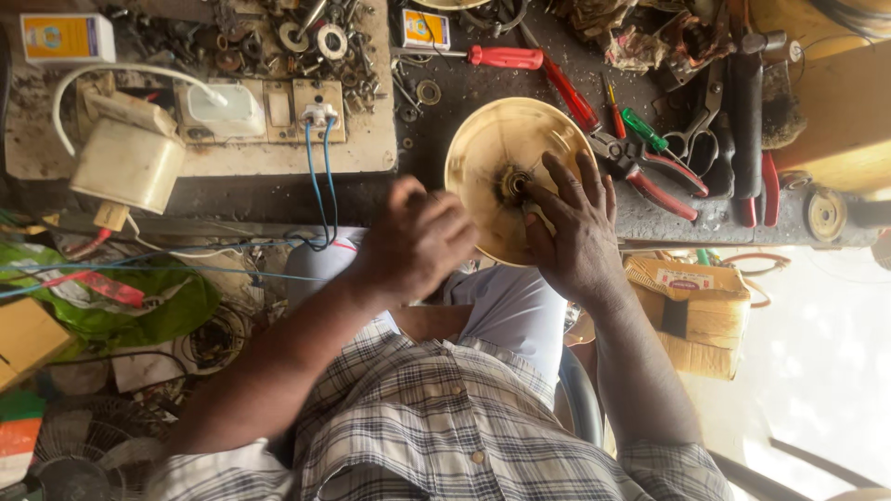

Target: The person works on a circular electrical component, likely a fan motor housing, using a green-handled screwdriver to adjust or remove a central screw. They repeatedly rotate and inspect the component while seated at a cluttered workbench.

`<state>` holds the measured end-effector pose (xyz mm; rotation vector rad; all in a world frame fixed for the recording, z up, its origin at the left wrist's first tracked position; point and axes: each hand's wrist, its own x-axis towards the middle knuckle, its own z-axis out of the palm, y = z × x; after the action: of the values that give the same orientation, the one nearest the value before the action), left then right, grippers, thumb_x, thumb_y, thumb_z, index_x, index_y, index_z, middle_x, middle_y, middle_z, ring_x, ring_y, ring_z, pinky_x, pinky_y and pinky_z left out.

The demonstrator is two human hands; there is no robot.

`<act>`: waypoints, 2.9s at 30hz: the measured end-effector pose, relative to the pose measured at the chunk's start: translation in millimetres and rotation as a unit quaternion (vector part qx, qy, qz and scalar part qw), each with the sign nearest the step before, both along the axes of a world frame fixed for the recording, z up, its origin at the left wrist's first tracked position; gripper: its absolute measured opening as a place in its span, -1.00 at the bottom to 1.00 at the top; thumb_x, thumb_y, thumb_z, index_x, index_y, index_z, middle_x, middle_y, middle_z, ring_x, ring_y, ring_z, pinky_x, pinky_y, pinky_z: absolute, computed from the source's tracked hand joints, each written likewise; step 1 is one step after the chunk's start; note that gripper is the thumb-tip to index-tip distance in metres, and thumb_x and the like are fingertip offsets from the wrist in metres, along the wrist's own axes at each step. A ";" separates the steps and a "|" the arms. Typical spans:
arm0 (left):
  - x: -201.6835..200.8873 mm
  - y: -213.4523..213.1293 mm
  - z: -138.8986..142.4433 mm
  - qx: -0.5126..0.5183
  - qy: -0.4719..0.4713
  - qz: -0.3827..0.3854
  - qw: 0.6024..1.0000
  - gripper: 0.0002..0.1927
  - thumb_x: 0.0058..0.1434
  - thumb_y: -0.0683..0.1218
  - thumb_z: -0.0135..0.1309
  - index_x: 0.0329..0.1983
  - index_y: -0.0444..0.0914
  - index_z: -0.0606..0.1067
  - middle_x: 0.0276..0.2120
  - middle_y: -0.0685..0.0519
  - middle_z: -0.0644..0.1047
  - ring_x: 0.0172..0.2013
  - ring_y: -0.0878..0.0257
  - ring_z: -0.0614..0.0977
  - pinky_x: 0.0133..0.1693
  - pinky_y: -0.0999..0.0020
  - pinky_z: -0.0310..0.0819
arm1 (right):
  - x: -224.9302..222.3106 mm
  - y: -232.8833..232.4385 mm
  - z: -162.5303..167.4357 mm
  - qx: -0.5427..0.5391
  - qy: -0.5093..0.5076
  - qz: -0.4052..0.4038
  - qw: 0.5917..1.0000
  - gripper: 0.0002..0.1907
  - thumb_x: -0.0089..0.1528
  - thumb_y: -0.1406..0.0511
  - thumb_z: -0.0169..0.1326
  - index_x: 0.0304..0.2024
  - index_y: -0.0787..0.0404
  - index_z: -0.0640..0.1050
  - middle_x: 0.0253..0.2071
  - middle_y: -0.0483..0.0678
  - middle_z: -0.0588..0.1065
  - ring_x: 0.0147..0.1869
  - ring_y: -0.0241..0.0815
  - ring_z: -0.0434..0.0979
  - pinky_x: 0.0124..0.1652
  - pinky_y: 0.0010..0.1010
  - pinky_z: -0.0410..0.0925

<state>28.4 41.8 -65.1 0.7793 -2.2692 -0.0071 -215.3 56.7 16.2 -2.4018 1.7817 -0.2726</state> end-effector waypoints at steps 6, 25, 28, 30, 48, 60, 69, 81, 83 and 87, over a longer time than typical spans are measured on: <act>-49.7 23.1 -2.9 0.005 0.060 -0.006 0.998 -0.72 0.36 0.15 0.27 -0.21 -0.12 0.55 -0.22 0.16 0.45 -0.07 0.26 0.47 0.18 -0.08 0.31 | -4.5 6.5 -3.2 0.009 0.006 -0.007 1.000 -0.51 0.36 0.15 -0.05 0.31 0.13 0.49 0.51 0.16 0.21 0.64 0.33 -0.09 0.46 0.30 -0.20; -49.2 21.1 -1.3 0.013 0.047 -0.018 0.999 -0.58 0.37 0.20 0.23 0.04 -0.19 0.52 -0.24 0.14 0.45 -0.12 0.23 0.51 0.16 -0.07 0.31 | -2.4 10.6 -9.8 0.021 0.001 -0.017 1.000 -0.44 0.32 0.19 -0.06 0.39 0.07 0.41 0.53 0.12 0.16 0.64 0.33 -0.15 0.45 0.33 -0.26; -46.1 16.8 7.9 0.022 0.079 -0.032 0.996 -0.51 0.31 0.26 0.23 -0.01 -0.21 0.50 -0.21 0.07 0.46 -0.08 0.19 0.51 0.16 -0.12 0.29 | -2.6 9.1 -9.6 0.018 0.002 -0.010 1.000 -0.43 0.33 0.19 -0.05 0.41 0.05 0.40 0.53 0.13 0.14 0.64 0.33 -0.15 0.45 0.32 -0.26; -31.8 6.7 16.6 0.013 0.078 -0.036 0.996 -0.49 0.26 0.25 0.21 -0.01 -0.24 0.50 -0.12 0.00 0.50 0.01 0.14 0.51 0.18 -0.16 0.24 | -3.2 8.6 -8.3 0.021 -0.002 -0.011 1.000 -0.44 0.32 0.19 -0.05 0.40 0.04 0.41 0.54 0.12 0.14 0.65 0.33 -0.15 0.45 0.32 -0.26; -39.8 3.6 9.7 0.015 0.010 -0.052 0.998 -0.48 0.24 0.29 0.23 -0.02 -0.21 0.57 -0.12 0.04 0.54 -0.04 0.18 0.55 0.26 -0.21 0.14 | -4.0 9.3 -9.7 0.031 0.007 -0.024 0.999 -0.40 0.29 0.16 -0.02 0.40 0.09 0.37 0.53 0.12 0.12 0.62 0.34 -0.17 0.41 0.37 -0.26; -0.7 -4.7 25.1 0.002 -0.045 -0.005 0.999 -0.69 0.28 0.11 0.21 -0.04 -0.14 0.57 0.03 0.09 0.56 0.10 0.22 0.56 0.13 -0.03 0.27 | -5.5 10.0 -10.8 0.014 0.011 -0.047 0.999 -0.41 0.28 0.16 -0.01 0.38 0.06 0.39 0.53 0.09 0.13 0.63 0.33 -0.17 0.43 0.35 -0.30; -31.4 10.1 20.2 -0.010 0.048 -0.018 0.999 -0.47 0.29 0.28 0.21 0.04 -0.23 0.56 0.01 0.02 0.50 0.06 0.16 0.49 0.12 -0.07 0.21 | -4.5 9.2 -11.6 0.008 -0.014 -0.037 0.999 -0.42 0.28 0.18 -0.02 0.37 0.04 0.42 0.50 0.12 0.17 0.63 0.33 -0.15 0.44 0.32 -0.25; -0.7 -11.1 3.8 -0.002 -0.031 -0.002 1.000 -0.59 0.33 0.29 0.18 -0.19 -0.13 0.56 -0.11 0.08 0.51 0.13 0.16 0.49 0.39 -0.35 -0.06 | -5.0 7.0 -12.0 -0.003 0.010 -0.034 0.999 -0.45 0.27 0.19 -0.03 0.34 0.06 0.45 0.52 0.13 0.16 0.63 0.34 -0.15 0.43 0.35 -0.24; -20.9 -3.8 1.3 0.012 -0.013 -0.021 1.000 -0.54 0.36 0.33 0.19 -0.24 -0.14 0.54 -0.19 0.08 0.49 0.05 0.16 0.49 0.34 -0.34 -0.01 | -3.7 6.7 -11.2 0.013 -0.004 -0.029 0.999 -0.43 0.26 0.20 -0.03 0.35 0.06 0.44 0.52 0.12 0.16 0.63 0.34 -0.14 0.42 0.36 -0.23; -36.5 3.3 8.5 0.026 -0.003 -0.015 1.000 -0.49 0.26 0.38 0.14 -0.21 -0.14 0.55 -0.21 0.11 0.49 0.09 0.19 0.51 0.37 -0.37 0.02 | -1.9 5.2 -11.7 0.015 -0.003 -0.019 1.000 -0.42 0.28 0.19 -0.03 0.38 0.03 0.42 0.50 0.12 0.17 0.62 0.36 -0.14 0.42 0.37 -0.22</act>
<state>-8.1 45.2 -56.6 0.7738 -2.2943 -0.0771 -217.2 61.9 4.5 -2.3474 1.8176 -0.2549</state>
